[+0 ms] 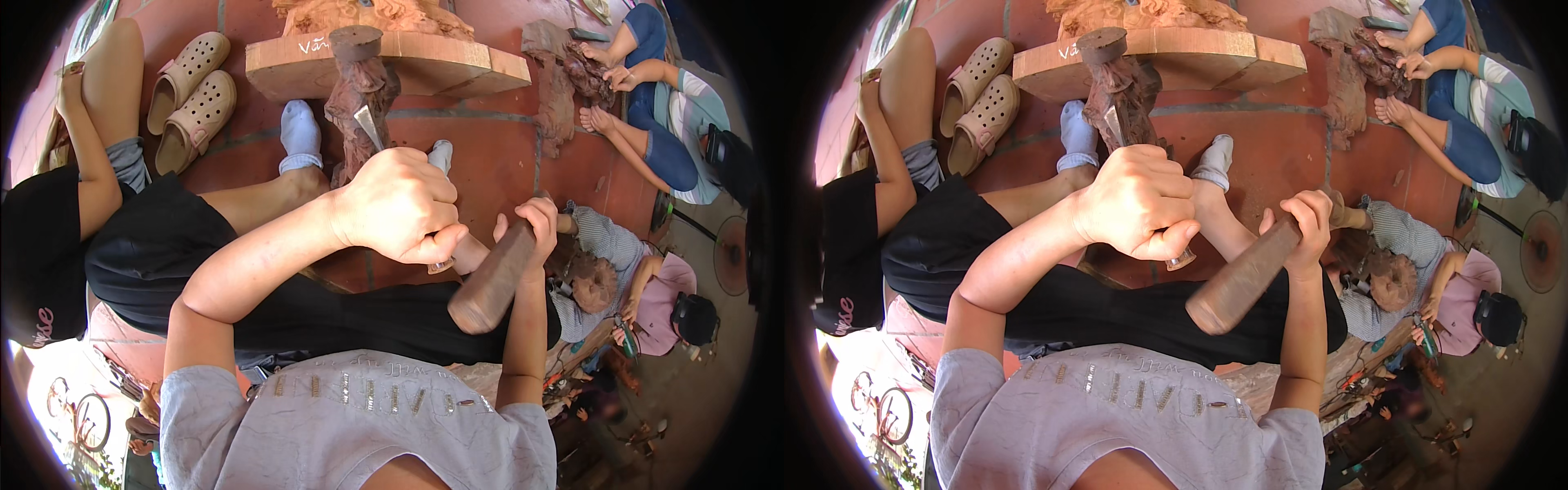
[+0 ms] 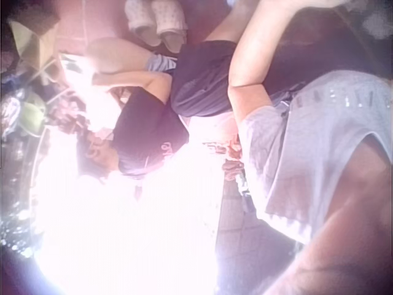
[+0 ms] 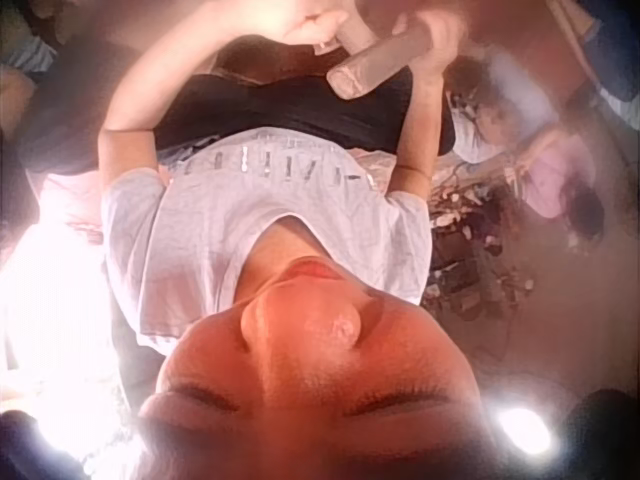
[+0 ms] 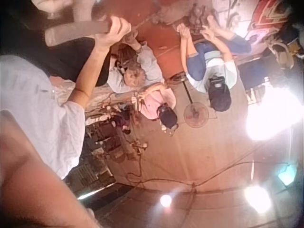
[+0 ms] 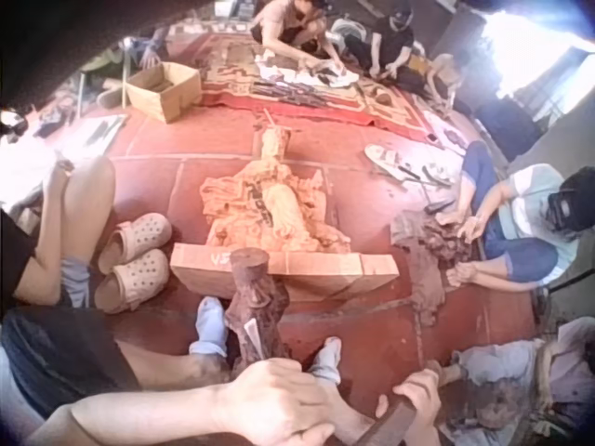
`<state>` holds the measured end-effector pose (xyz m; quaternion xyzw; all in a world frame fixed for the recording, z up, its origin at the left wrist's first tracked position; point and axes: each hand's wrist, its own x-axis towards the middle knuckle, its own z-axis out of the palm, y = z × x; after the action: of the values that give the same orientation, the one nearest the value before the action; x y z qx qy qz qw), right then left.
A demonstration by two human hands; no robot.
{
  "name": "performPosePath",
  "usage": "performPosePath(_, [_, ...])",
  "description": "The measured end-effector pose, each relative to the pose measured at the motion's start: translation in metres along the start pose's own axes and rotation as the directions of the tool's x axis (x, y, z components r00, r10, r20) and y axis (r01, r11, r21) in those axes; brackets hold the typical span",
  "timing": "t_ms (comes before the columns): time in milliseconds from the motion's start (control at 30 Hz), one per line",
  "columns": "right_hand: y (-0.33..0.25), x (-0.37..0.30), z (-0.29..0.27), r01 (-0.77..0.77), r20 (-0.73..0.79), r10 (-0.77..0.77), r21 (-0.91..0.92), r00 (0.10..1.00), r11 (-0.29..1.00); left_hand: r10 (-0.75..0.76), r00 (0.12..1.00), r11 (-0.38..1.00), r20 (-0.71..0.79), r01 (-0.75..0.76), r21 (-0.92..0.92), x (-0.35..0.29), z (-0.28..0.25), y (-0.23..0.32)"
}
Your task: The person carves a wooden piece using a chisel and mallet. They repeatedly strike the chisel to shape the wood, occasionally adjusting the tool and the workpiece. The task continues throughout the clip with consistent hand-tool coordination.
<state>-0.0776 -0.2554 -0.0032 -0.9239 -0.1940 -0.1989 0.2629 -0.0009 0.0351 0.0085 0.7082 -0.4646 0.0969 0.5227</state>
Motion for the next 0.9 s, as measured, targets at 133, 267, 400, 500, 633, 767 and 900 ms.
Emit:
performPosePath(133, [-0.007, 0.008, -0.002, -0.017, 0.051, 0.025, -0.148, 0.998, 0.989, 0.011, 0.999, 1.0, -0.033, -0.011, -0.004, -0.003, 0.001, -0.004])
performPosePath(267, [0.0, 0.001, 0.0, 0.028, 0.013, -0.028, -0.009, 1.0, 1.0, 0.015, 0.999, 1.0, -0.048, -0.015, -0.008, -0.002, -0.001, -0.006])
performPosePath(400, [0.0, 0.003, 0.0, 0.041, 0.005, -0.041, -0.031, 0.999, 0.999, 0.021, 0.997, 0.999, -0.077, -0.024, -0.031, 0.002, -0.007, 0.007])
performPosePath(500, [-0.004, 0.008, -0.003, 0.039, 0.034, -0.036, -0.107, 0.999, 0.993, 0.02, 0.997, 0.999, -0.075, -0.023, -0.039, 0.004, -0.004, 0.015])
performPosePath(633, [-0.007, 0.009, -0.003, 0.007, 0.026, -0.005, -0.086, 1.0, 0.996, 0.012, 0.999, 1.0, -0.04, -0.012, 0.009, 0.002, -0.001, 0.004])
performPosePath(767, [-0.005, 0.008, -0.003, 0.0, -0.009, -0.001, -0.02, 1.0, 1.0, 0.01, 1.0, 1.0, -0.025, -0.009, 0.016, 0.002, -0.002, 0.002])
performPosePath(900, [-0.007, 0.01, 0.002, 0.027, -0.047, -0.023, 0.089, 0.999, 0.996, -0.004, 0.999, 1.0, -0.044, 0.004, -0.009, 0.002, -0.006, 0.002])
